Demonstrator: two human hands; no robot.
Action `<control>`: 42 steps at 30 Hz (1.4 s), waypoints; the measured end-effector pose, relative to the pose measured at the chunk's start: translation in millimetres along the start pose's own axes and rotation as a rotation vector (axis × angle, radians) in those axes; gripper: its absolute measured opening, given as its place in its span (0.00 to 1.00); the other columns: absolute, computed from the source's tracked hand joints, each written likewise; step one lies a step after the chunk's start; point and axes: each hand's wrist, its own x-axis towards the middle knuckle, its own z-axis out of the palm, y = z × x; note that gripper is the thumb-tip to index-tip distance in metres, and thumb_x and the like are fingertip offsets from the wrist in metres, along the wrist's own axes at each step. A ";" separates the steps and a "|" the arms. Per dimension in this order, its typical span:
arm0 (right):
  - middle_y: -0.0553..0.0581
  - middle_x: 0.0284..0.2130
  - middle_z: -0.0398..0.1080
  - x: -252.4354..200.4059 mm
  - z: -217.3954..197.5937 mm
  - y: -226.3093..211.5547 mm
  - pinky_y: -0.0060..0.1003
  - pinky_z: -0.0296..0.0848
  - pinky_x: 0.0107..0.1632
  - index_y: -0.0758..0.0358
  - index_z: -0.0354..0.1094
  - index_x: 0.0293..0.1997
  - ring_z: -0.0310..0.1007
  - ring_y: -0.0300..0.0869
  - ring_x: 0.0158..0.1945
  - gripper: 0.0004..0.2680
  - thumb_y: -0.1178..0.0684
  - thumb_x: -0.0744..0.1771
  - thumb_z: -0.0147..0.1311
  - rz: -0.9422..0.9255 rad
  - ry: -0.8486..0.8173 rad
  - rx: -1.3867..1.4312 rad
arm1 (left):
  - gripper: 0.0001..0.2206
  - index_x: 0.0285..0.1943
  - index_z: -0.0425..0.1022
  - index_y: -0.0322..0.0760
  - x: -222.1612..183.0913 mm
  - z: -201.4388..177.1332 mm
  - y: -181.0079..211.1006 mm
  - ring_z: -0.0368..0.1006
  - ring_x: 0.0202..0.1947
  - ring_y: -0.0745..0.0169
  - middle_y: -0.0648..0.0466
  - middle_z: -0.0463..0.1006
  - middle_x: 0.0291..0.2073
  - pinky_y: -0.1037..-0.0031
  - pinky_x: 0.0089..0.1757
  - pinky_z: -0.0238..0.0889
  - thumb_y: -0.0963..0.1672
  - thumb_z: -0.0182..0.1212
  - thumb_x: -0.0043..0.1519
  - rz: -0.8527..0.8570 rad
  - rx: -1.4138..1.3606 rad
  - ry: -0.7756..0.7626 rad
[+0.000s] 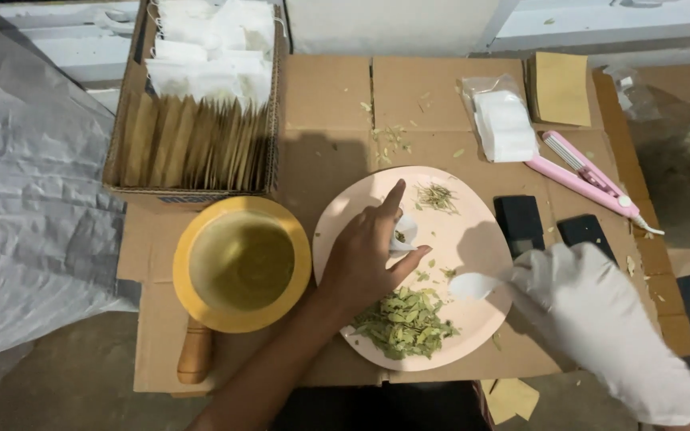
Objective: Filling small tea bags with loose tea leaves using a spoon and weighing them on a scale.
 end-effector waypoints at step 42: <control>0.52 0.36 0.71 12.6 29.9 -45.4 0.47 0.70 0.46 0.53 0.75 0.42 0.68 0.49 0.35 0.06 0.45 0.70 0.61 0.123 0.184 0.472 | 0.43 0.83 0.56 0.24 11.8 -21.0 18.6 0.67 0.31 0.51 0.50 0.69 0.28 0.61 0.33 0.61 0.52 0.71 0.64 -0.125 0.028 -0.136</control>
